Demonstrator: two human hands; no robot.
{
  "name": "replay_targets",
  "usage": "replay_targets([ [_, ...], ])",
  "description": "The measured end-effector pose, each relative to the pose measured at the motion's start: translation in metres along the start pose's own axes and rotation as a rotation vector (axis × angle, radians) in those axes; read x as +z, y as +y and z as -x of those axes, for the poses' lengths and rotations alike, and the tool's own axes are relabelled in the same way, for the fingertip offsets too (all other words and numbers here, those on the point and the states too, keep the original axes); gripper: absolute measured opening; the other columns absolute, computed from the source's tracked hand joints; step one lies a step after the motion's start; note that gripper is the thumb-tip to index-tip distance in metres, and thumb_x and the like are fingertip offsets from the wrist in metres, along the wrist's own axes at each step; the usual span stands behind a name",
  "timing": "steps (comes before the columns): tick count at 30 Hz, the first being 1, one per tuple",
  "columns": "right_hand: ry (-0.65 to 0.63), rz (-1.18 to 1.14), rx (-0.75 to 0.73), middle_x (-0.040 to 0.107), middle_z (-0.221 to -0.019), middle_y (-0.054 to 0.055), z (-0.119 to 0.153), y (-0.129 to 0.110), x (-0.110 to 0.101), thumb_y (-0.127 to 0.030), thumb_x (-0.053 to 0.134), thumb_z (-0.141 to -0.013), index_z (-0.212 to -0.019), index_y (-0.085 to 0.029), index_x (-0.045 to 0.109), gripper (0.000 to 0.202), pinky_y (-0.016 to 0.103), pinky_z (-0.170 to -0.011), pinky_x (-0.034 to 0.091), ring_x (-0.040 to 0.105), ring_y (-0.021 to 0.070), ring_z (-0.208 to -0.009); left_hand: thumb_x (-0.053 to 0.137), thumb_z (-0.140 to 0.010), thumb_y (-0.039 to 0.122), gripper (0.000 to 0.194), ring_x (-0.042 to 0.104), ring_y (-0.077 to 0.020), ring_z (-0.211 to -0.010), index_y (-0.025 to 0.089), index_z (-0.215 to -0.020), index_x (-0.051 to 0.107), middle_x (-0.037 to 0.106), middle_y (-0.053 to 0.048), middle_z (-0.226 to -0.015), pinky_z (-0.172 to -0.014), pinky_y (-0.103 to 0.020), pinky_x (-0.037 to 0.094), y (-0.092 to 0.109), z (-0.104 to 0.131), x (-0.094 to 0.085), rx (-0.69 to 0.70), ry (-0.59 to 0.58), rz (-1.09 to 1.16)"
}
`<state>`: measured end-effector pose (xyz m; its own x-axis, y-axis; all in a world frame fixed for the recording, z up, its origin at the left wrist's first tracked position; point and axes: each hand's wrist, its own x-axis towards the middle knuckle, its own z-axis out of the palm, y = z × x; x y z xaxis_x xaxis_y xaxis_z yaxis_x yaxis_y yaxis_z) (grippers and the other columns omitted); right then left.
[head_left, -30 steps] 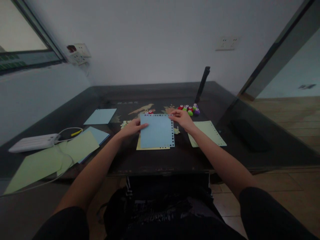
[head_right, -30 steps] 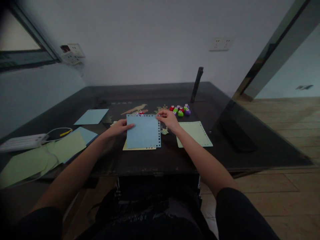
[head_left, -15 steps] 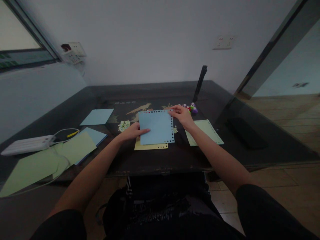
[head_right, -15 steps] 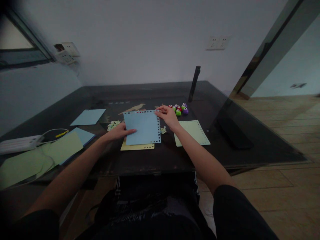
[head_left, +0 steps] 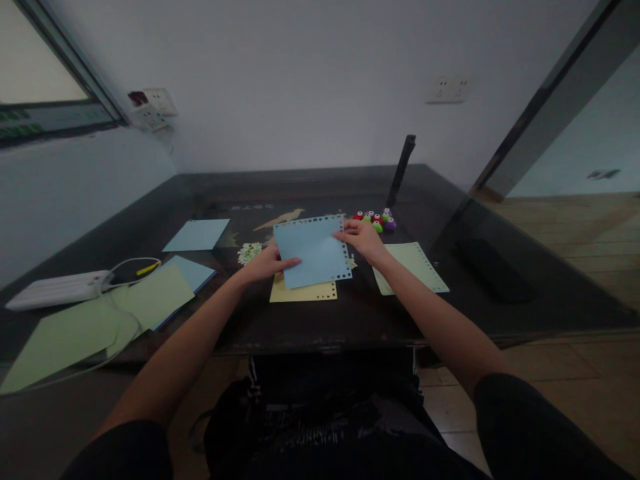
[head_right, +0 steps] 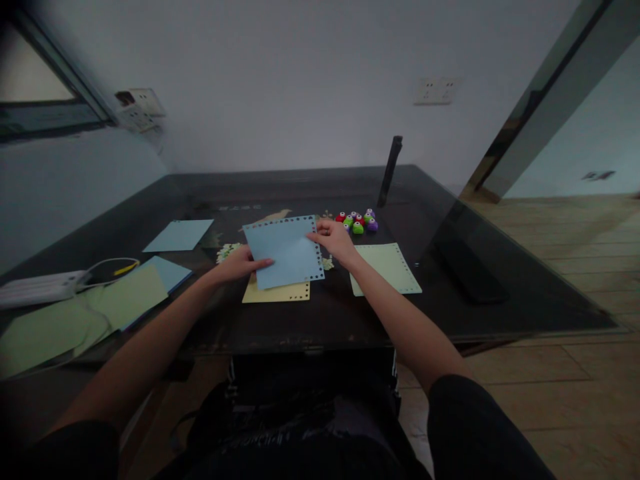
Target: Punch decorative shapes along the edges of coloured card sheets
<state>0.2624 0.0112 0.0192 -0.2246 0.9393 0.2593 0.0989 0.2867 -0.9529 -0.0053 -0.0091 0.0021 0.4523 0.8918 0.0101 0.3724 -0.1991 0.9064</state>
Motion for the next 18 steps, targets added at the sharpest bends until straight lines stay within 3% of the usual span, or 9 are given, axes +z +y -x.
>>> replay_targets([
  [4, 0.008, 0.008, 0.008, 0.067, -0.077, 0.003, 0.0, 0.0, 0.0, -0.03, 0.071, -0.066, -0.077, -0.018, 0.063, 0.018, 0.034, -0.071, 0.049, 0.06, 0.0156, -0.07, 0.069, -0.07, 0.025, 0.024, 0.062, -0.0198, -0.072, 0.011, -0.089, 0.066, 0.068, -0.009, -0.08, -0.065, -0.031, 0.051, -0.001, 0.001, 0.002, 0.024, -0.032, -0.004],
  [8, 0.018, -0.004, -0.026, 0.066, -0.075, 0.002, 0.0, 0.001, 0.001, -0.033, 0.072, -0.066, -0.074, -0.018, 0.062, 0.019, 0.031, -0.069, 0.048, 0.059, 0.0145, -0.068, 0.072, -0.065, 0.022, 0.026, 0.063, -0.0196, -0.073, 0.013, -0.089, 0.066, 0.07, -0.009, -0.084, -0.065, -0.03, 0.052, 0.0, 0.001, 0.004, 0.032, 0.024, 0.051],
  [11, 0.1, -0.011, -0.058, 0.065, -0.069, 0.001, 0.0, 0.001, 0.001, -0.037, 0.07, -0.068, -0.075, -0.019, 0.062, 0.021, 0.029, -0.063, 0.046, 0.058, 0.0137, -0.064, 0.074, -0.062, 0.02, 0.022, 0.061, -0.0162, -0.062, 0.014, -0.082, 0.066, 0.069, -0.008, -0.076, -0.054, -0.025, 0.049, 0.002, -0.001, -0.001, 0.015, 0.149, 0.088],
  [14, 0.149, 0.0, -0.088, 0.065, -0.066, 0.002, -0.001, 0.002, -0.001, -0.041, 0.064, -0.073, -0.077, -0.018, 0.063, 0.023, 0.026, -0.056, 0.042, 0.057, 0.0139, -0.062, 0.073, -0.064, 0.023, 0.016, 0.051, -0.011, -0.043, 0.014, -0.065, 0.061, 0.061, -0.003, -0.055, -0.04, -0.021, 0.04, 0.005, -0.002, -0.012, -0.028, 0.309, 0.137],
  [18, 0.127, 0.012, -0.052, 0.066, -0.064, 0.003, -0.01, 0.009, 0.002, -0.043, 0.064, -0.071, -0.074, -0.017, 0.061, 0.026, 0.025, -0.053, 0.041, 0.057, 0.0139, -0.059, 0.07, -0.068, 0.03, 0.028, 0.039, -0.006, -0.033, 0.015, -0.056, 0.05, 0.047, 0.003, -0.04, -0.034, -0.018, 0.029, 0.008, -0.001, -0.025, 0.014, 0.535, 0.289],
])
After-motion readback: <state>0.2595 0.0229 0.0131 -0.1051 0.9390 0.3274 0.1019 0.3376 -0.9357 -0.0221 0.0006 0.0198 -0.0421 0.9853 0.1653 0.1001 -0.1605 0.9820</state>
